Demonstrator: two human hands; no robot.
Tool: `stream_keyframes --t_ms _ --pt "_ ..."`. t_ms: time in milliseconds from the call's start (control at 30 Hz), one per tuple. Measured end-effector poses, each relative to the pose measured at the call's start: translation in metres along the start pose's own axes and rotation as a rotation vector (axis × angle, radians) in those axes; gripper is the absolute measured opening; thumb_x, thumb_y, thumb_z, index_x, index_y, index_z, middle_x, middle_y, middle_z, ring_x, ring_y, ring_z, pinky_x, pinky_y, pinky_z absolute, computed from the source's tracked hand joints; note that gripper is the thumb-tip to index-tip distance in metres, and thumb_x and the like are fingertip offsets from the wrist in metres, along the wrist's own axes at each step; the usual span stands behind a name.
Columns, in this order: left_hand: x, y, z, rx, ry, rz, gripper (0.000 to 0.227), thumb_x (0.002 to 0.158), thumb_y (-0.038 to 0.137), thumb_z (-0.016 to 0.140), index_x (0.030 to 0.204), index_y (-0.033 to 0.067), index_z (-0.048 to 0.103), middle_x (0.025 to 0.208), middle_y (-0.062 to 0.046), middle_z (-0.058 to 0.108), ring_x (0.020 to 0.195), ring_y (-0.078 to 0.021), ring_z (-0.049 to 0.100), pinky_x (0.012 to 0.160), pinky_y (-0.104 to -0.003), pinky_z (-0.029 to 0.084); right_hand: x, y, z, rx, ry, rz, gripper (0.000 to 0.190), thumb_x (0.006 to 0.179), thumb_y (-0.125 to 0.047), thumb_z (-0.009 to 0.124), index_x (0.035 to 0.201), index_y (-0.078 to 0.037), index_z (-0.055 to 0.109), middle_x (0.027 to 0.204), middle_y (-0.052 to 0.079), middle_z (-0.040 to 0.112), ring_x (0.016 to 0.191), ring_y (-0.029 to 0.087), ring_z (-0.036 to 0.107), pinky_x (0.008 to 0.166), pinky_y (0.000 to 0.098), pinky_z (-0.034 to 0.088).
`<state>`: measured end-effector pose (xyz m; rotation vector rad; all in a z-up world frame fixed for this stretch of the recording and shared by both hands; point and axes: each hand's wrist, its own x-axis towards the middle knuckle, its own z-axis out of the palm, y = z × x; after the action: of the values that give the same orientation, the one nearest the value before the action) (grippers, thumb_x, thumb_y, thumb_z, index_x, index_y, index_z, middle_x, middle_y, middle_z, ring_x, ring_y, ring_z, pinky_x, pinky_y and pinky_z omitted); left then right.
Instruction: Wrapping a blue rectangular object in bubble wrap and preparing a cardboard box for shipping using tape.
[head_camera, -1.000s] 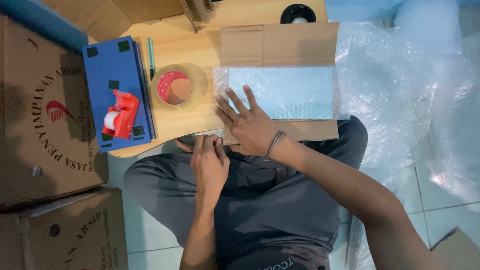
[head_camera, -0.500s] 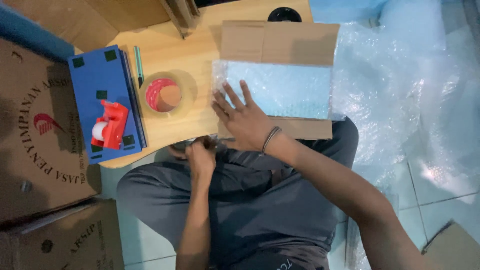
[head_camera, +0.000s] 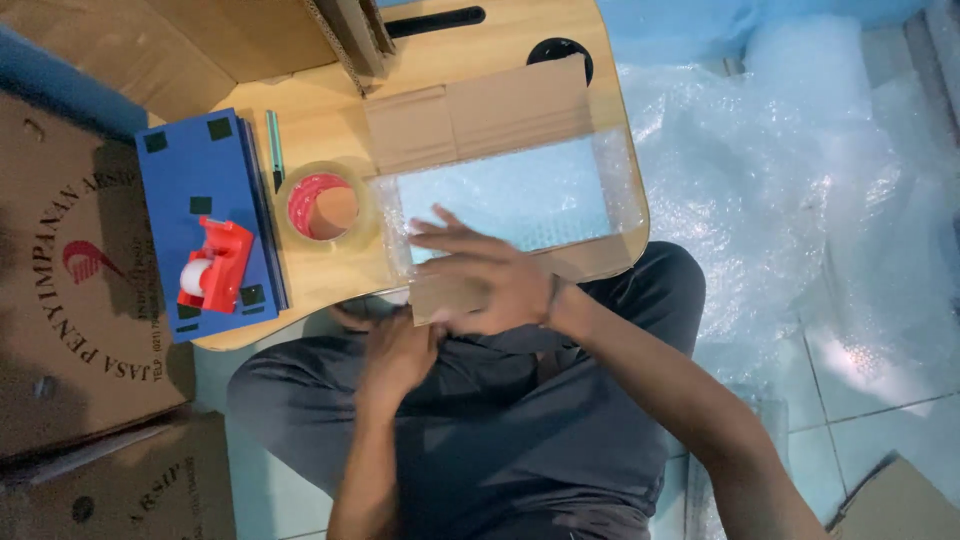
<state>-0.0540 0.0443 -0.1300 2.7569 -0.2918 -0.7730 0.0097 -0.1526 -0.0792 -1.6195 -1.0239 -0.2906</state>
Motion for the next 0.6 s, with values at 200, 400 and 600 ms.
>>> stream_keyframes --t_ms 200,400,600 --pt "-0.084 0.035 -0.091 -0.283 0.12 0.256 0.05 0.078 0.028 0.082 0.124 0.0111 0.071 0.121 -0.005 0.072 0.108 -0.0297 0.067 0.092 -0.046 0.051 -0.028 -0.051 -0.095 -0.341 -0.094 0.23 0.054 0.073 -0.026 0.089 0.119 -0.003 0.069 0.128 0.014 0.067 0.129 0.036 0.061 0.123 0.0557 0.044" --pt "-0.03 0.051 -0.082 0.021 0.543 0.621 0.069 0.078 0.038 0.088 0.132 0.0009 0.066 0.14 -0.026 0.058 0.137 -0.0443 0.047 0.113 -0.06 0.036 -0.08 -0.036 -0.117 -0.996 -0.391 0.302 0.093 0.067 -0.068 0.084 0.14 -0.014 0.064 0.152 0.014 0.056 0.145 0.039 0.046 0.126 0.0563 0.031" --pt "0.003 0.042 -0.061 0.109 0.707 0.675 0.062 0.075 0.014 0.089 0.132 0.0035 0.067 0.134 -0.023 0.061 0.134 -0.0413 0.052 0.112 -0.058 0.039 -0.076 -0.041 -0.12 -0.996 -0.379 0.261 0.054 0.084 -0.038 0.083 0.127 -0.007 0.072 0.152 0.011 0.058 0.143 0.036 0.051 0.121 0.0506 0.04"
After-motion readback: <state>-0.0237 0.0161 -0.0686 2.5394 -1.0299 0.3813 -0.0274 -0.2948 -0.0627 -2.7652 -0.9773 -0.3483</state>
